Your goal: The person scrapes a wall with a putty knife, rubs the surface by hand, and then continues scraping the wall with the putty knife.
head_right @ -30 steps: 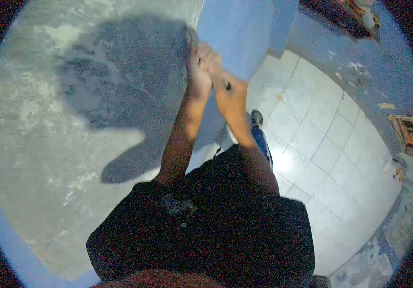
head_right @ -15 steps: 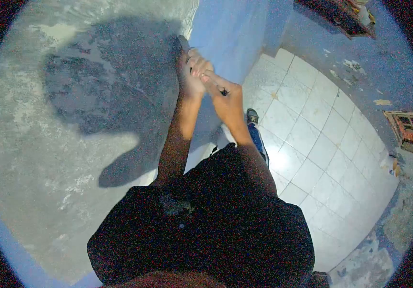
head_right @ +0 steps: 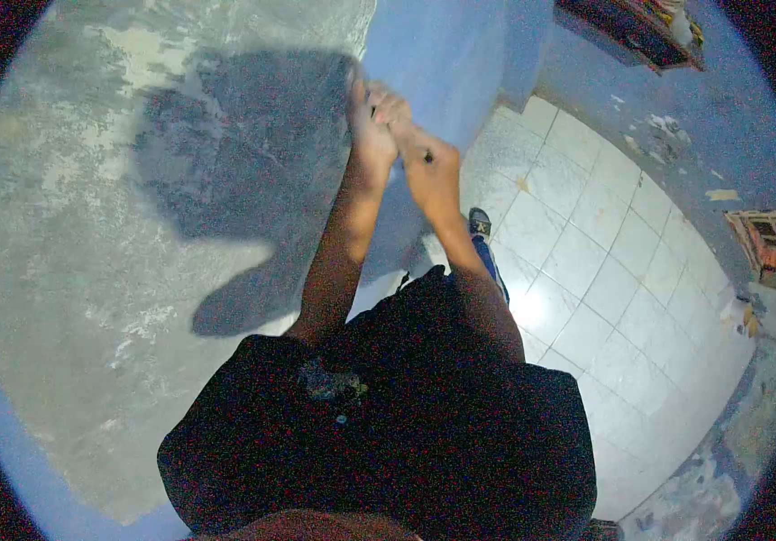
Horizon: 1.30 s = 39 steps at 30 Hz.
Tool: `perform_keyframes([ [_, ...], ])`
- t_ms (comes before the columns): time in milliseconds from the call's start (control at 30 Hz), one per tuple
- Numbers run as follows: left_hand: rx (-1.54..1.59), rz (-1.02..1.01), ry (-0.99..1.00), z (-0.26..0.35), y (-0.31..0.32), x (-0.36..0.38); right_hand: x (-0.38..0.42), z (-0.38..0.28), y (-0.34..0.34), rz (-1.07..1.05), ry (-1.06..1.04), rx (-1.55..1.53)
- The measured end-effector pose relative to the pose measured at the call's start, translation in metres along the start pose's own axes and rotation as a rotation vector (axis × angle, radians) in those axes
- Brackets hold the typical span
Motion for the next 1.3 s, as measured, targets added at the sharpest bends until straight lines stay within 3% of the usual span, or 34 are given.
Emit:
perform_keyframes([
  [33,0.115,-0.092,-0.031,0.003,-0.005,0.001,0.003,-0.001,0.003,0.011,-0.044,0.006],
  [167,-0.326,0.036,-0.036,0.010,0.022,-0.008,-0.011,0.009,0.006,0.017,-0.032,-0.009],
  [267,-0.247,0.091,0.015,0.004,0.019,-0.018,-0.018,-0.005,-0.003,0.020,-0.039,0.018],
  [367,0.243,-0.037,-0.088,-0.004,0.024,0.010,0.001,-0.010,0.004,0.001,0.007,-0.071],
  [400,0.244,-0.042,-0.105,-0.001,0.023,0.006,0.000,-0.007,0.006,-0.015,0.027,-0.050],
  [500,-0.442,0.097,0.063,0.006,0.040,-0.016,-0.023,0.003,0.000,0.089,-0.065,0.068],
  [533,-0.349,0.197,0.093,0.003,0.037,-0.022,-0.020,0.001,-0.001,0.061,-0.025,0.057],
  [633,-0.165,0.222,0.106,0.003,0.013,0.004,-0.007,-0.006,-0.001,0.010,0.036,0.005],
  [733,0.016,0.002,-0.075,0.008,-0.010,0.000,-0.001,0.005,0.007,-0.028,0.032,-0.034],
  [867,-0.231,0.247,0.088,-0.001,0.036,-0.006,-0.015,-0.011,-0.002,0.023,0.011,-0.031],
  [967,-0.050,-0.003,-0.012,0.003,0.019,0.008,0.002,-0.008,0.004,-0.038,0.062,-0.033],
  [1000,0.165,-0.054,-0.081,0.003,0.018,0.003,0.000,-0.005,0.005,-0.012,0.015,-0.022],
  [1100,-0.402,0.256,0.074,0.005,0.041,-0.010,-0.022,-0.001,-0.002,0.038,-0.055,0.062],
  [1200,-0.257,0.215,0.035,0.000,0.033,-0.003,-0.015,-0.006,-0.006,-0.019,0.008,0.014],
  [1300,0.159,-0.046,-0.086,0.003,0.011,0.006,-0.002,0.003,0.003,-0.028,0.000,-0.016],
])
Point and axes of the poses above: each hand's wrist, its own x-axis away from the middle knuckle, its own y-axis out of the palm, z = x × y, the point moved 6 cm from there along -x, towards the middle knuckle, and after that the axes turned 4 degrees about -y, right-handed, at the moved point
